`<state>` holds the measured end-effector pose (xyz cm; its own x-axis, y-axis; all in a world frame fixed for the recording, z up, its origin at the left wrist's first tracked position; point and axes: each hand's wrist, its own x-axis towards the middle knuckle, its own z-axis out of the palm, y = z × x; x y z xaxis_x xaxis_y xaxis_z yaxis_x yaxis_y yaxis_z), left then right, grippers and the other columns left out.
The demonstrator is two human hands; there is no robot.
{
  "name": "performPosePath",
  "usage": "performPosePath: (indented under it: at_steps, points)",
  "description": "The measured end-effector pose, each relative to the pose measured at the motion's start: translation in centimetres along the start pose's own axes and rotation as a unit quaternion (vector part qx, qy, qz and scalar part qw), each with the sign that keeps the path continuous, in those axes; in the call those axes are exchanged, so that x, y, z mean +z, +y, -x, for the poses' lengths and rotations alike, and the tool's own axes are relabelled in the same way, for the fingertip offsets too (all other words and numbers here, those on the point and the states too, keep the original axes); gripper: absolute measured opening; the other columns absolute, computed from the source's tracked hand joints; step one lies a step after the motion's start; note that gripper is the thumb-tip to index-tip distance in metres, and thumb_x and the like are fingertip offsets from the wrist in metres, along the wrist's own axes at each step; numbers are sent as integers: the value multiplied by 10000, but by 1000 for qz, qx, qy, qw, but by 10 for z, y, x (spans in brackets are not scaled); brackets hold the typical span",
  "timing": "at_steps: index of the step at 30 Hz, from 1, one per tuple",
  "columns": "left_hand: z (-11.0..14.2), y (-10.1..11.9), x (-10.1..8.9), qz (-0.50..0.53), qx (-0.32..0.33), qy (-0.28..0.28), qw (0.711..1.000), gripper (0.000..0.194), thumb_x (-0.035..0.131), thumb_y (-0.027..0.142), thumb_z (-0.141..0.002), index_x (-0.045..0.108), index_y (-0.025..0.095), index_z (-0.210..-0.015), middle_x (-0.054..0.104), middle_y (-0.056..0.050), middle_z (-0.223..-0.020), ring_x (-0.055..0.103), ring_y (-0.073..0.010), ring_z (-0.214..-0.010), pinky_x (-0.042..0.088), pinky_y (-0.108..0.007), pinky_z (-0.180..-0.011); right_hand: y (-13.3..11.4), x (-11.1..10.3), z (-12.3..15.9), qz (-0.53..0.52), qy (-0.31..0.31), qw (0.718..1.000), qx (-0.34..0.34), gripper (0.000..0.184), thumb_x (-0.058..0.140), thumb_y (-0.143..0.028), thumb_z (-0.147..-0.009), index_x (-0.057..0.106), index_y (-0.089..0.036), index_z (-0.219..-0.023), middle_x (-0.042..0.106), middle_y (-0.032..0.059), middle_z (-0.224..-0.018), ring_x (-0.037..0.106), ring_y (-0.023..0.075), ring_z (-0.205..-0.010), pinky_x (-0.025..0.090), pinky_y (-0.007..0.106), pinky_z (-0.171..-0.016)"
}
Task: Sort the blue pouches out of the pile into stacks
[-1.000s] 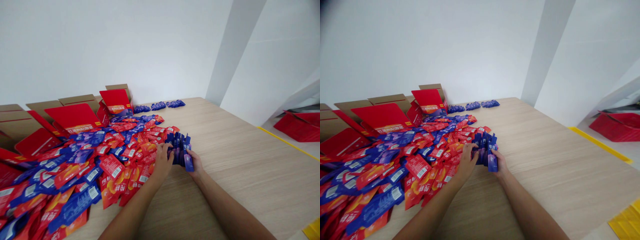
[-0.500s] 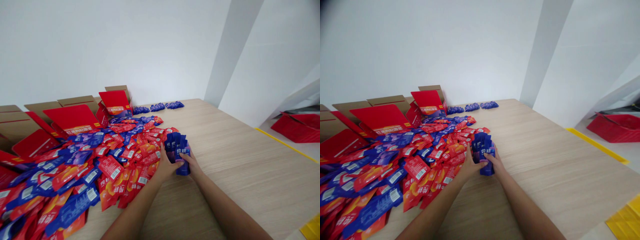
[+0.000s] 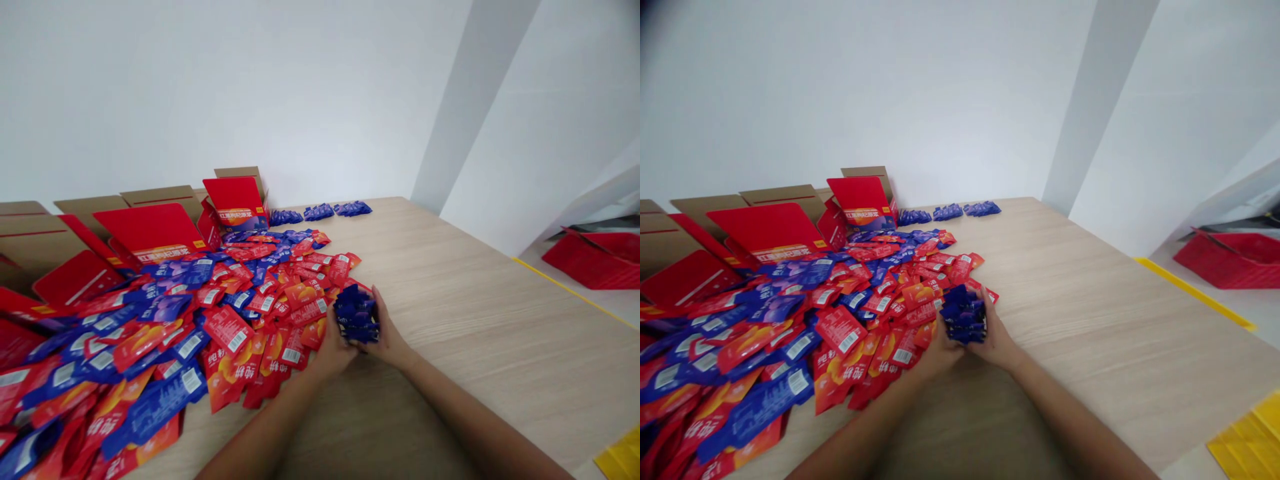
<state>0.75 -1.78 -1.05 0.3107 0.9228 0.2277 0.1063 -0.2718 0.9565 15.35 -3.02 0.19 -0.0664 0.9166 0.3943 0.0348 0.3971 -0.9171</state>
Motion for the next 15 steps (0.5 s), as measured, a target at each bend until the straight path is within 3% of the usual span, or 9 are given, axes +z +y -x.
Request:
performPosePath:
  at_steps: [5, 15]
  points:
    - [2, -18, 9, -63, 14, -16, 998, 974, 610, 65, -545, 114, 178, -1376, 364, -184, -1389, 406, -322, -1259, 354, -478, -1051, 10, -5, 5, -38, 20, 998, 52, 1056, 839, -168, -480, 308, -291, -1386, 425, 107, -1384, 397, 310, -1275, 304, 505, -1057]
    - [7, -7, 3, -76, 56, -35, 995, 900, 554, 93, -594, 132, 176, -1384, 328, -170, -1424, 328, -310, -1321, 303, -459, -1095, 7, -3, 12, 47, 38, 998, -13, 890, 819, -147, -506, 410, -275, -1286, 489, 83, -1293, 454, 286, -1210, 330, 468, -1050]
